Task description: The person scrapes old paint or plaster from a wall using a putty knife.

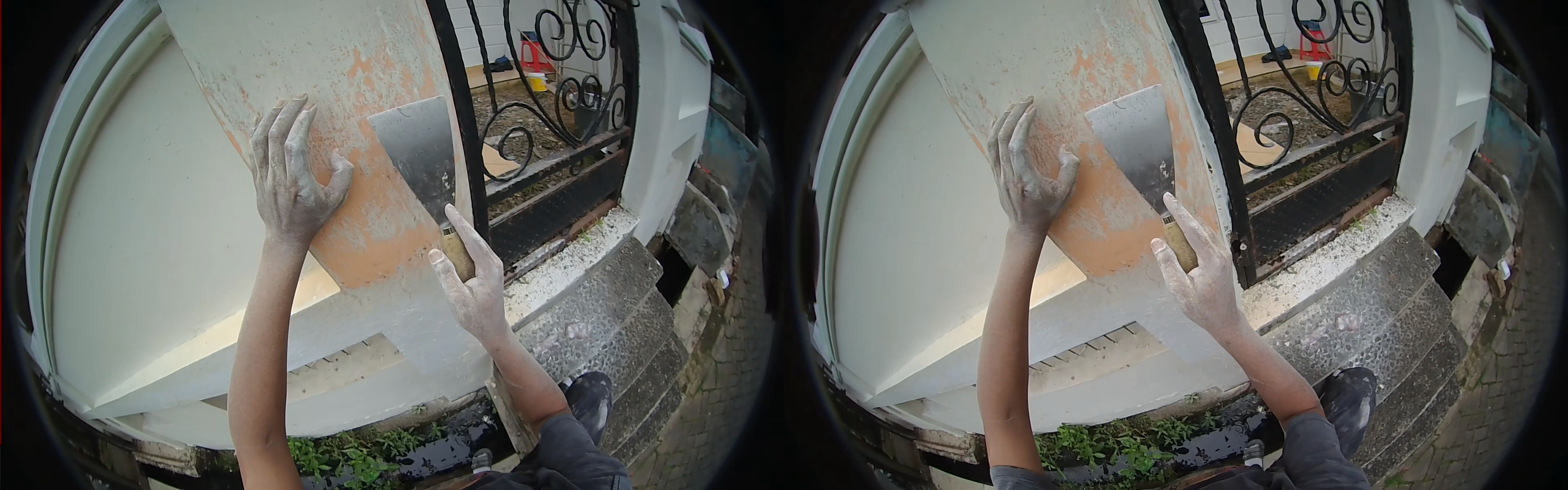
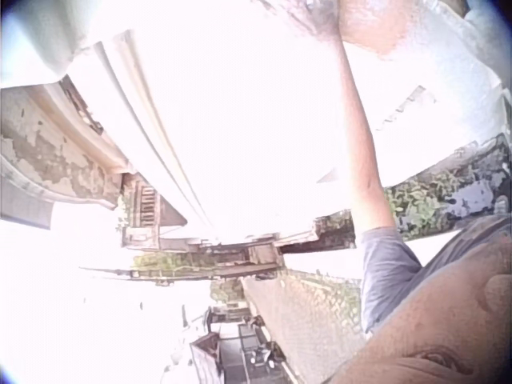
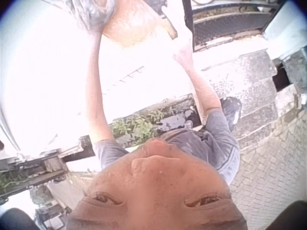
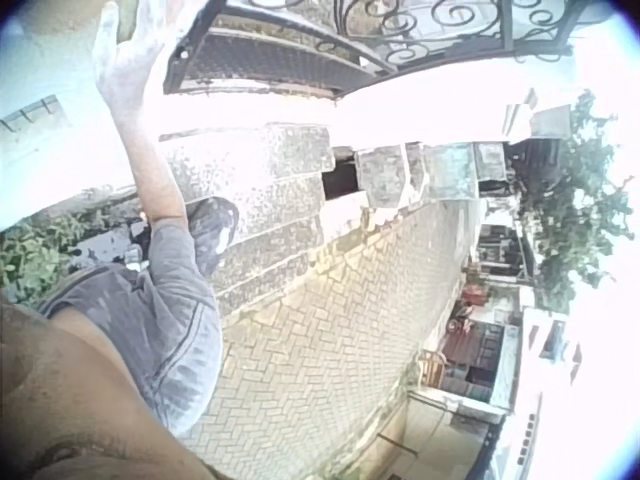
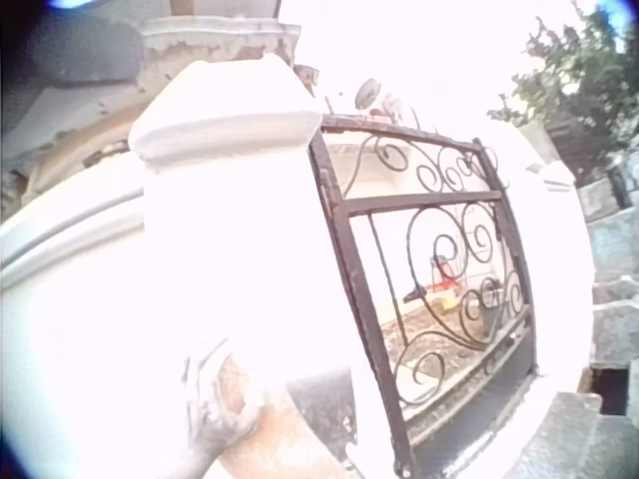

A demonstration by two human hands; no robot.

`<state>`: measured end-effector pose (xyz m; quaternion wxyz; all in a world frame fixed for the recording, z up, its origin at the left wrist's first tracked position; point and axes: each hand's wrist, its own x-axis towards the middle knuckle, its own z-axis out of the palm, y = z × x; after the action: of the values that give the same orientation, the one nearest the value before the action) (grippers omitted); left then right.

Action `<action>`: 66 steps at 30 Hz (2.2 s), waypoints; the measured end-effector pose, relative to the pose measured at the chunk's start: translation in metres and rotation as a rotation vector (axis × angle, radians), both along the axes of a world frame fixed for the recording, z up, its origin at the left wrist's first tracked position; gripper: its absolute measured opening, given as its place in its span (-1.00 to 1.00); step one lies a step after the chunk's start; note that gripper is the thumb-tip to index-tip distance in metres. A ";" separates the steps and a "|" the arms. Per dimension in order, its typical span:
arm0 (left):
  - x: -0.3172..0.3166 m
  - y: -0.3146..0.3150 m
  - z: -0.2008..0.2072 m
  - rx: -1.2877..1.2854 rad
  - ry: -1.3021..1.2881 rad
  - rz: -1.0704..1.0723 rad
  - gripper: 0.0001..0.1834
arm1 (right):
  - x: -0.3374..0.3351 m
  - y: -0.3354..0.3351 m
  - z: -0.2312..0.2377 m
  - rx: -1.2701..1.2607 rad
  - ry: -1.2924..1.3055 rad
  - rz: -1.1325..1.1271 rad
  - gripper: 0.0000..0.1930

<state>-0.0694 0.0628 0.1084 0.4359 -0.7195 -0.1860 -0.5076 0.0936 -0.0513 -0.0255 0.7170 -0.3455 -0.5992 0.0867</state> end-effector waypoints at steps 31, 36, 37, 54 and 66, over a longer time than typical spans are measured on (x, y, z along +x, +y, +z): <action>0.020 -0.004 -0.021 -0.117 0.072 0.169 -0.50 | 0.003 0.011 0.045 -0.320 0.309 0.392 -0.47; 0.018 -0.004 -0.024 -0.123 0.154 0.142 -0.43 | 0.007 0.007 0.037 -0.290 0.340 0.392 -0.45; 0.019 -0.004 -0.023 -0.128 0.152 0.140 -0.43 | 0.006 0.007 0.040 -0.295 0.338 0.389 -0.45; 0.021 -0.007 -0.020 -0.187 0.083 0.157 -0.40 | -0.001 0.007 0.054 -0.292 0.300 0.250 -0.43; 0.019 -0.002 -0.025 -0.062 0.098 0.128 -0.55 | 0.003 0.001 0.043 -0.327 0.338 0.303 -0.44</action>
<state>-0.0506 0.0603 0.0834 0.4535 -0.7432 -0.2258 -0.4370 0.0965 -0.0502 0.0179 0.7202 -0.3440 -0.4941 0.3447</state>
